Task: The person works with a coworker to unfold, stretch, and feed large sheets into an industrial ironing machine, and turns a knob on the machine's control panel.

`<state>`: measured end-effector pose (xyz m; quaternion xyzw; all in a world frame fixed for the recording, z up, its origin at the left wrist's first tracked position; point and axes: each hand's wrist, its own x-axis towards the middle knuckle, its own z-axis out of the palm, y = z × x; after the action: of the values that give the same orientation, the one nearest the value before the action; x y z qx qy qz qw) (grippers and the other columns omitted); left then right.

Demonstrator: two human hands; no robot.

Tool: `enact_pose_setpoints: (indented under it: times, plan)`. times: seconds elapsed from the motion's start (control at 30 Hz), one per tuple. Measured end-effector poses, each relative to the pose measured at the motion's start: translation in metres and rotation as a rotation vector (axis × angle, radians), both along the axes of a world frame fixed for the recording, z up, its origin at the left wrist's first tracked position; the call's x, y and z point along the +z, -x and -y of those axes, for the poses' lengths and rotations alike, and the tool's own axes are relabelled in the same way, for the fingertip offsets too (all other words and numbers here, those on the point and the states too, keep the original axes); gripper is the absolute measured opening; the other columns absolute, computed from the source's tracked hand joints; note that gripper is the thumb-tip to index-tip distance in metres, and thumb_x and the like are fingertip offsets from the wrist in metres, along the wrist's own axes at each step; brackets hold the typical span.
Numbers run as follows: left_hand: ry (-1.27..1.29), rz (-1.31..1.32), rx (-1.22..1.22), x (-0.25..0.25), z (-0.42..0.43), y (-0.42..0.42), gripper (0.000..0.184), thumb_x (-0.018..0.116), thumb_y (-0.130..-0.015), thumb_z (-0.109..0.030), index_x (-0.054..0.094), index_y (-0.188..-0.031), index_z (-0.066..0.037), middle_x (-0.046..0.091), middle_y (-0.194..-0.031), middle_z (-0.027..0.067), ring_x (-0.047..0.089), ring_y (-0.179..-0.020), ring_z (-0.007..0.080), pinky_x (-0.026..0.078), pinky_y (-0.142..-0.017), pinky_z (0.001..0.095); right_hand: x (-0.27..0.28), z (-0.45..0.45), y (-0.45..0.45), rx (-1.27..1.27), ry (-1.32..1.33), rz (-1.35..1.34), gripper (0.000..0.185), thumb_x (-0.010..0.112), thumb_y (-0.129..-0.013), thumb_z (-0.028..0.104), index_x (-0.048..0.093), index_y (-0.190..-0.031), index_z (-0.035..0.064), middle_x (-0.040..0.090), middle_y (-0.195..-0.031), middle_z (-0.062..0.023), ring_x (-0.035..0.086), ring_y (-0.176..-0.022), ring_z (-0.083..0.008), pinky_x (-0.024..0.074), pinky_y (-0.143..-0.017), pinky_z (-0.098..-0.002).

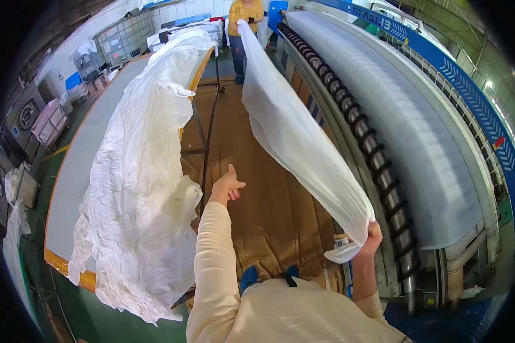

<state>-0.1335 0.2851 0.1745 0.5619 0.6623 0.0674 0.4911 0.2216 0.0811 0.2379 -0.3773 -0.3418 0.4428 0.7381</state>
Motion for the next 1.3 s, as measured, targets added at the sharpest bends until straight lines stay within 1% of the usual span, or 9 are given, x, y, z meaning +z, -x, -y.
enact_pose_setpoints:
  times: [0.1, 0.4, 0.5, 0.67, 0.77, 0.9, 1.03, 1.17, 1.3]
  plan:
    - [0.042, -0.059, -0.013, -0.002, -0.006, 0.009, 0.093, 0.052, -0.085, -0.022, -0.028, -0.130, -0.008, 0.063, -0.079, 0.0199, 0.062, -0.063, 0.0276, 0.050, -0.054, 0.0359, 0.020, 0.021, 0.000, 0.079, 0.116, -0.253, 0.023, 0.040, -0.073, 0.016, 0.055, -0.081, 0.0011, 0.053, -0.059, -0.0056, 0.047, -0.046, -0.0138, 0.0375, -0.041, -0.0242]
    - [-0.002, -0.112, -0.033, -0.009, -0.021, 0.010, 0.096, 0.055, -0.082, -0.021, -0.026, -0.131, -0.006, 0.063, -0.078, 0.0223, 0.062, -0.061, 0.0292, 0.051, -0.055, 0.0370, -0.005, 0.030, -0.005, 0.007, 0.178, -0.184, 0.028, 0.044, -0.069, 0.016, 0.056, -0.090, 0.0000, 0.057, -0.065, -0.0063, 0.051, -0.051, -0.0138, 0.0415, -0.042, -0.0251]
    - [-0.078, -0.156, -0.026, -0.011, -0.020, 0.005, 0.092, 0.058, -0.080, -0.021, -0.014, -0.135, -0.004, 0.063, -0.077, 0.0201, 0.061, -0.059, 0.0280, 0.051, -0.055, 0.0382, -0.006, 0.046, 0.006, -0.006, 0.225, -0.140, 0.029, 0.047, -0.068, 0.013, 0.057, -0.091, -0.0006, 0.058, -0.078, -0.0058, 0.053, -0.065, -0.0120, 0.0443, -0.057, -0.0264]
    - [-0.153, -0.078, -0.026, -0.032, -0.020, -0.011, 0.075, 0.054, -0.084, -0.034, 0.011, -0.134, 0.001, 0.063, -0.082, 0.0188, 0.062, -0.065, 0.0252, 0.051, -0.058, 0.0396, -0.013, 0.056, 0.027, 0.131, 0.220, 0.192, 0.014, 0.051, -0.067, 0.014, 0.057, -0.072, 0.0027, 0.051, -0.062, 0.0006, 0.045, -0.054, -0.0067, 0.0373, -0.049, -0.0242]
    - [-0.151, 0.547, 0.289, -0.047, -0.025, -0.031, 0.069, 0.043, -0.085, -0.050, 0.029, -0.127, 0.003, 0.062, -0.090, 0.0174, 0.062, -0.075, 0.0237, 0.051, -0.064, 0.0414, 0.002, 0.060, 0.043, 0.424, 0.180, 0.384, 0.008, 0.051, -0.067, 0.011, 0.053, -0.063, 0.0036, 0.044, -0.054, 0.0037, 0.038, -0.049, -0.0046, 0.0299, -0.044, -0.0233]
    - [-0.160, 1.224, 0.410, -0.057, -0.030, -0.069, 0.072, 0.033, -0.085, -0.059, 0.036, -0.124, 0.001, 0.058, -0.106, 0.0161, 0.058, -0.092, 0.0267, 0.048, -0.077, 0.0422, 0.021, 0.068, 0.066, 0.748, -0.023, 0.585, 0.007, 0.050, -0.068, 0.008, 0.052, -0.065, 0.0021, 0.043, -0.052, 0.0014, 0.037, -0.047, -0.0059, 0.0279, -0.042, -0.0245]
    - [-0.150, 1.437, 0.506, -0.064, -0.015, -0.096, 0.059, 0.032, -0.090, -0.048, 0.038, -0.124, 0.000, 0.052, -0.117, 0.0146, 0.052, -0.104, 0.0304, 0.042, -0.090, 0.0420, 0.025, 0.074, 0.070, 0.844, 0.078, 0.610, 0.007, 0.049, -0.069, 0.007, 0.051, -0.066, 0.0009, 0.042, -0.052, -0.0001, 0.037, -0.047, -0.0072, 0.0284, -0.041, -0.0260]
    - [-0.089, 1.373, 0.635, -0.130, -0.032, -0.084, 0.048, 0.029, -0.092, -0.033, 0.038, -0.124, 0.002, 0.046, -0.124, 0.0153, 0.045, -0.112, 0.0310, 0.035, -0.097, 0.0406, 0.022, 0.086, 0.067, 0.778, 0.109, 0.694, 0.008, 0.049, -0.068, 0.008, 0.051, -0.067, 0.0002, 0.042, -0.051, -0.0020, 0.038, -0.047, -0.0091, 0.0296, -0.042, -0.0274]
    - [-0.083, 1.241, 0.841, -0.092, 0.000, -0.049, 0.042, 0.029, -0.089, -0.023, 0.042, -0.121, 0.002, 0.049, -0.120, 0.0163, 0.048, -0.109, 0.0297, 0.038, -0.095, 0.0406, 0.015, 0.098, 0.061, 0.687, 0.149, 0.760, 0.010, 0.052, -0.068, 0.009, 0.053, -0.070, -0.0005, 0.045, -0.054, -0.0053, 0.041, -0.049, -0.0115, 0.0332, -0.045, -0.0279]
